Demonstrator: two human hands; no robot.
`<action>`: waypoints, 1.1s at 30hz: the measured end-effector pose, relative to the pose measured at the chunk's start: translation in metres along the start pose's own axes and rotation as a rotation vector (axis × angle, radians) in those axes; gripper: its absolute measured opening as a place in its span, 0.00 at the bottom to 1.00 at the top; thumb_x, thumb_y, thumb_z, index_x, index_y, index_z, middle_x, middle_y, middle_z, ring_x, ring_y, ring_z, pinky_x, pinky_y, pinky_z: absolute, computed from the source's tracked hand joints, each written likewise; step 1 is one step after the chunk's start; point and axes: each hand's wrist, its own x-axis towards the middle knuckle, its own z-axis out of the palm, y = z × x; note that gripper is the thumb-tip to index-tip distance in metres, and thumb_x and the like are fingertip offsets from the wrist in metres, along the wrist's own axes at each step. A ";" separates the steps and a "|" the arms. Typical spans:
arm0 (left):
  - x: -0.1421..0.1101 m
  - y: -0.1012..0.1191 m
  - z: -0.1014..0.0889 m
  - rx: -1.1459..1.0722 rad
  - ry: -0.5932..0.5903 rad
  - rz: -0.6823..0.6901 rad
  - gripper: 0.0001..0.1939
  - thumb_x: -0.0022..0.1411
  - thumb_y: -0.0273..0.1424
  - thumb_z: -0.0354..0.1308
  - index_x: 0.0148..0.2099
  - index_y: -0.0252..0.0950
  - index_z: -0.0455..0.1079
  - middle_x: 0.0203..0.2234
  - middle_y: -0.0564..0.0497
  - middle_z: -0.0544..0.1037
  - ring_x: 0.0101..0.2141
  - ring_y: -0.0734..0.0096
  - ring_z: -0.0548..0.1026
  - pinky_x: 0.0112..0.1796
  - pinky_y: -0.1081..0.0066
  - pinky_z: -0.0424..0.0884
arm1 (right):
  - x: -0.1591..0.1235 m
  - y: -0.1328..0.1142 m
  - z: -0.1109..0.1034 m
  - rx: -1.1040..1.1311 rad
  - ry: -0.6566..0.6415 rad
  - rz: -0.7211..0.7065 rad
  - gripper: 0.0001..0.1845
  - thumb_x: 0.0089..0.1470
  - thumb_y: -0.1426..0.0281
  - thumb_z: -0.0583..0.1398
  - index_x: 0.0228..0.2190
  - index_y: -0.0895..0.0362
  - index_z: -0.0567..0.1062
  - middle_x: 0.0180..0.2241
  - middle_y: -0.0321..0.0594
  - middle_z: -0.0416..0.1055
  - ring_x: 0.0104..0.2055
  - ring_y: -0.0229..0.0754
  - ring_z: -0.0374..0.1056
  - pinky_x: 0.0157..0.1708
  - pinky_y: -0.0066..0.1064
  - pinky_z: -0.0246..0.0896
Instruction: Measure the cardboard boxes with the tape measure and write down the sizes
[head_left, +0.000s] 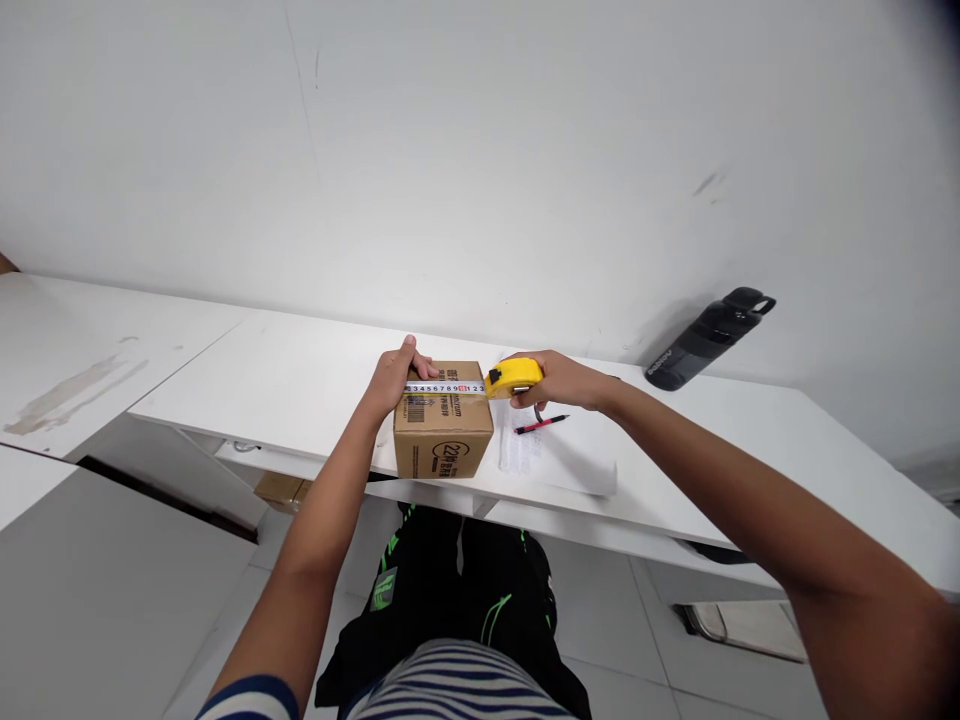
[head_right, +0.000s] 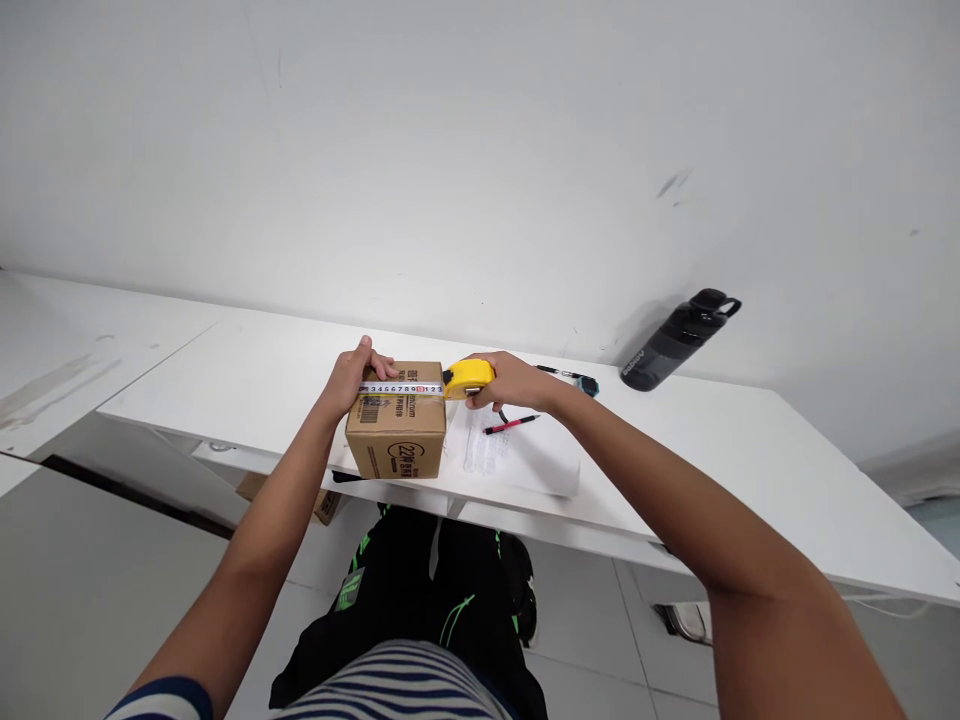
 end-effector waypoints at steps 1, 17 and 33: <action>0.000 0.000 0.000 -0.002 0.002 -0.003 0.33 0.63 0.56 0.45 0.19 0.38 0.69 0.26 0.45 0.81 0.45 0.57 0.77 0.52 0.58 0.67 | 0.000 -0.001 0.000 0.005 -0.004 0.001 0.25 0.37 0.72 0.67 0.42 0.50 0.77 0.38 0.39 0.74 0.36 0.43 0.68 0.25 0.29 0.66; 0.001 -0.001 0.001 0.017 0.005 0.004 0.33 0.63 0.56 0.44 0.20 0.38 0.69 0.26 0.44 0.81 0.44 0.57 0.76 0.51 0.59 0.67 | 0.006 -0.002 -0.001 0.067 -0.036 0.014 0.24 0.36 0.73 0.66 0.40 0.53 0.75 0.35 0.38 0.74 0.37 0.43 0.70 0.28 0.29 0.67; -0.088 0.014 0.006 -0.075 0.411 -0.038 0.35 0.66 0.57 0.35 0.41 0.38 0.75 0.43 0.45 0.80 0.47 0.58 0.76 0.50 0.60 0.69 | -0.066 -0.022 0.014 0.090 0.158 0.011 0.27 0.38 0.69 0.68 0.44 0.49 0.76 0.38 0.39 0.76 0.39 0.48 0.73 0.35 0.37 0.71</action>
